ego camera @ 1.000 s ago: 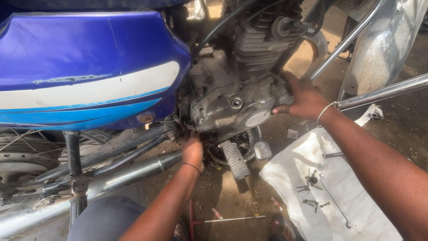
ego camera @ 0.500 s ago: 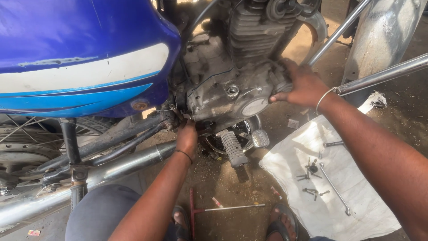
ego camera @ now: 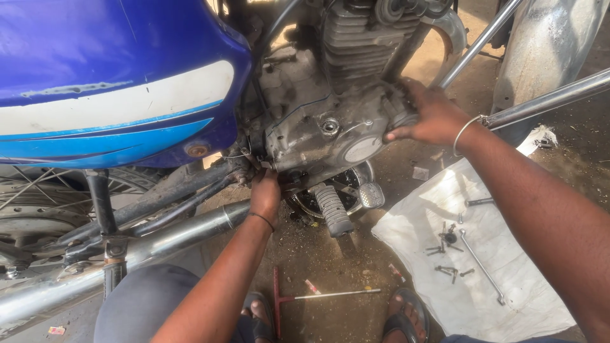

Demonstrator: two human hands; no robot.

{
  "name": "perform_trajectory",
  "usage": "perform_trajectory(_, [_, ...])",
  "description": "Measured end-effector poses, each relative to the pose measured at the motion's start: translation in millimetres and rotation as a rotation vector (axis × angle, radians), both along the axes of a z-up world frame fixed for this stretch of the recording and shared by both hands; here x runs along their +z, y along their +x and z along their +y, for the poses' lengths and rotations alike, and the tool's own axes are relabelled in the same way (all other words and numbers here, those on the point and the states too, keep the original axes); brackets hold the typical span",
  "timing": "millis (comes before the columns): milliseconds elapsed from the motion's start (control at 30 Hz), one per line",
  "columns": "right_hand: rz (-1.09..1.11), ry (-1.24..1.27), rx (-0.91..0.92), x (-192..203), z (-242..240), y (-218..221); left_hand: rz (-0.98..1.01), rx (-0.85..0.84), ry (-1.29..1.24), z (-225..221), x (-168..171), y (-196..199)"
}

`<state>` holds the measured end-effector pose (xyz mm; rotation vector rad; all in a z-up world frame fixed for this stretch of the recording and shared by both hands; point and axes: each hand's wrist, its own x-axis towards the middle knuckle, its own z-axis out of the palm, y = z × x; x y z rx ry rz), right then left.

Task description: The person works on a motorcycle engine with the side cover removed. They remove the clutch cover by hand, set it on a cloth on the ground, then manipulate the clutch assembly and kick starter parts inside the engine case, with used engine oil draining into a metal pan below.

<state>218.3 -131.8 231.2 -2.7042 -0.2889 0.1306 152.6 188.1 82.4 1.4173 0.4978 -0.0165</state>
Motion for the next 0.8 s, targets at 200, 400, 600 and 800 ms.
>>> perform_trajectory(200, [0.006,0.024,0.014,-0.2,-0.7,3.6,-0.035,0.028,0.018,4.5,-14.9,5.2])
perform_trajectory(400, [0.036,-0.038,-0.049,3.6,2.5,5.6,-0.113,0.050,0.084,11.5,-40.4,16.5])
perform_trajectory(600, [0.022,-0.047,-0.023,-8.4,-6.7,14.1,-0.160,0.027,0.158,11.3,-52.9,16.2])
perform_trajectory(800, [-0.023,-0.072,-0.011,-4.8,-6.4,13.6,-0.150,0.036,0.013,10.1,-35.6,9.9])
